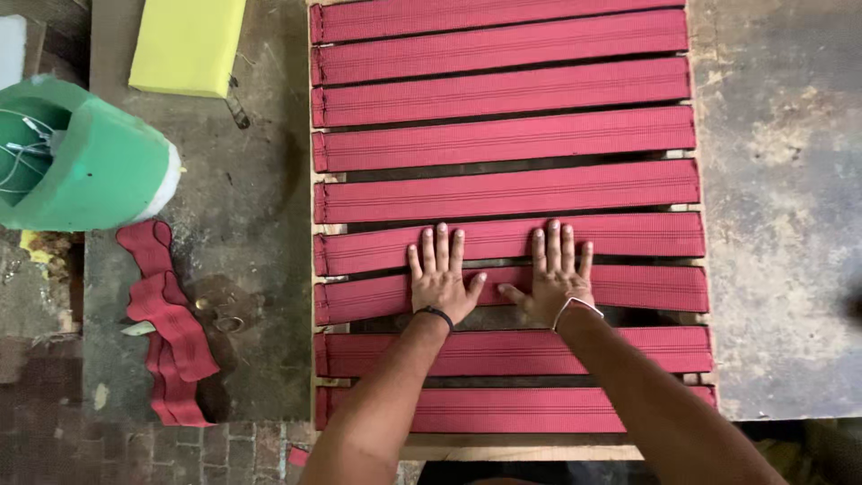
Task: The person staples red elastic webbing strips onto a wooden frame using a pneumatic staple gun, pulling each strip taut across the frame. They trim excess webbing with scissors, hammer in loose staples, press the strips flat by hand, and weave crosswise webbing strips through the stapled ones.
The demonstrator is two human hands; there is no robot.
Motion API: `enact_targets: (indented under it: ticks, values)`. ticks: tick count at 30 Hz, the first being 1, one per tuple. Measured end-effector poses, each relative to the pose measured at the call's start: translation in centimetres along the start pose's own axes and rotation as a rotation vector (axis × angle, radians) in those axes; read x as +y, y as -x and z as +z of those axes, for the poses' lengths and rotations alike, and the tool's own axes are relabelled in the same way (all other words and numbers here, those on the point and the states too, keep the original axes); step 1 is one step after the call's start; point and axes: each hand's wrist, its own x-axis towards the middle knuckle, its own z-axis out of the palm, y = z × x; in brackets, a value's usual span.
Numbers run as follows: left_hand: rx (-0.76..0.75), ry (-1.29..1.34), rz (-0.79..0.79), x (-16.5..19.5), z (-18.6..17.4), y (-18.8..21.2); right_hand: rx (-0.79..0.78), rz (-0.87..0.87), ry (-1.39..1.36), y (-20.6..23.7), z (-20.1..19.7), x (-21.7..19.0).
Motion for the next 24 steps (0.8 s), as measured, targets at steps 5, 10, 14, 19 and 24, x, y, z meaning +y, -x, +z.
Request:
enact_targets:
  ticks: [5, 10, 14, 19, 24]
  values:
    - [-0.106, -0.026, -0.027, 0.4, -1.2, -0.1, -0.016, -0.004, -0.032, 0.2, -0.4, 0.3]
    - [-0.140, -0.029, -0.026, 0.9, -3.3, 0.2, -0.060, -0.037, -0.079, 0.7, -1.1, 0.8]
    - [-0.241, 0.008, -0.039, 0.8, -5.5, 0.4, -0.128, -0.057, -0.090, 1.5, -2.1, 1.4]
    - [-0.082, 0.088, -0.058, 1.7, -6.0, 3.1, 0.095, -0.111, -0.089, 3.9, -0.6, 2.8]
    - [-0.017, 0.058, -0.074, 3.1, -3.9, 9.4, 0.320, -0.129, -0.083, 8.4, 4.8, 3.0]
